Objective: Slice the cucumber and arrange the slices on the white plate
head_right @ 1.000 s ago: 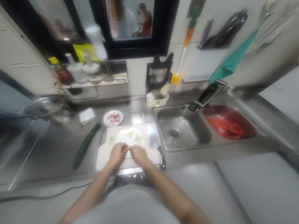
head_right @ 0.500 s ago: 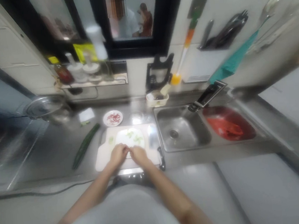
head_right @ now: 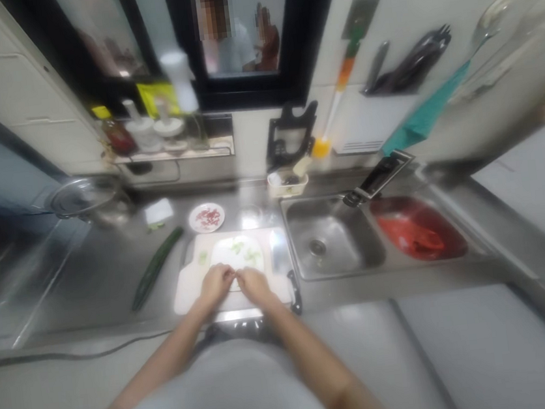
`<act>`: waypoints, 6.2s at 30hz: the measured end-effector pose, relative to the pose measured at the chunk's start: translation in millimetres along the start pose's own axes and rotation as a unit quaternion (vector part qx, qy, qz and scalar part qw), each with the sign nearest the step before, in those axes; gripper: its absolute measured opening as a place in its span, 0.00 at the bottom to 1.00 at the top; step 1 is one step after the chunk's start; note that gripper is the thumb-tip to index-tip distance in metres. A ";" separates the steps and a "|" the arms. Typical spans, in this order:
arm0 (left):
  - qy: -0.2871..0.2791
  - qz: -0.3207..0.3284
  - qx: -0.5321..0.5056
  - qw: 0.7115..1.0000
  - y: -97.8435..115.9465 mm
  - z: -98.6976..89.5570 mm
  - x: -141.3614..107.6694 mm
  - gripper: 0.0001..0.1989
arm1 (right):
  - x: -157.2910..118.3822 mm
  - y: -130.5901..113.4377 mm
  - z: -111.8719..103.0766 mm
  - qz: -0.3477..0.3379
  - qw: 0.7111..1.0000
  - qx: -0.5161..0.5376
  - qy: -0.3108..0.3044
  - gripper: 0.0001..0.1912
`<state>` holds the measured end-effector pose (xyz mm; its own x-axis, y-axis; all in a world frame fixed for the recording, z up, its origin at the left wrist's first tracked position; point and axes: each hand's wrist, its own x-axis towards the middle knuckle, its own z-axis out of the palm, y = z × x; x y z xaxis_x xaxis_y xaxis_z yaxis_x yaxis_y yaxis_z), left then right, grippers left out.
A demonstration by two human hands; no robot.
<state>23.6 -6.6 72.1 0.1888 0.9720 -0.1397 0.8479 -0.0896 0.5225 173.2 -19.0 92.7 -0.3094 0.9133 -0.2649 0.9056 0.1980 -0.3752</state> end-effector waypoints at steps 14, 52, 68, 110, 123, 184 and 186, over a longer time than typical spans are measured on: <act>0.139 -0.144 -0.060 0.978 -54.7 -16.8 -4.0 0.10 | -15.5 15.2 -9.3 0.013 0.985 0.122 0.125 0.15; 0.165 -0.187 -0.427 0.869 -66.7 -25.3 22.2 0.19 | -20.8 15.9 -14.4 -0.018 0.958 0.225 0.178 0.14; 0.053 -0.006 -0.484 0.874 17.7 -99.6 -10.7 0.18 | 9.2 -31.3 -59.4 -0.087 0.881 0.429 0.181 0.09; -0.109 -0.149 -0.665 0.724 28.1 -85.7 -18.7 0.25 | -10.4 -20.5 -59.8 -0.130 0.907 0.362 0.174 0.08; -0.004 -0.039 -0.544 0.838 39.8 -97.9 -24.2 0.23 | -8.5 -22.5 -64.5 -0.141 0.911 0.356 0.154 0.08; 0.053 0.011 0.046 0.997 1.3 11.6 -9.3 0.07 | 22.6 -4.5 -10.8 0.028 0.999 -0.018 -0.041 0.12; 0.075 0.050 0.044 0.995 -1.2 14.5 -13.1 0.08 | 22.5 -4.8 -10.9 0.026 0.999 -0.021 -0.041 0.12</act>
<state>27.2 -22.4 61.1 0.2039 0.9782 0.0390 0.8701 -0.1993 0.4508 165.0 4.4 98.2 -0.2829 0.8912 -0.3546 0.9316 0.1673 -0.3228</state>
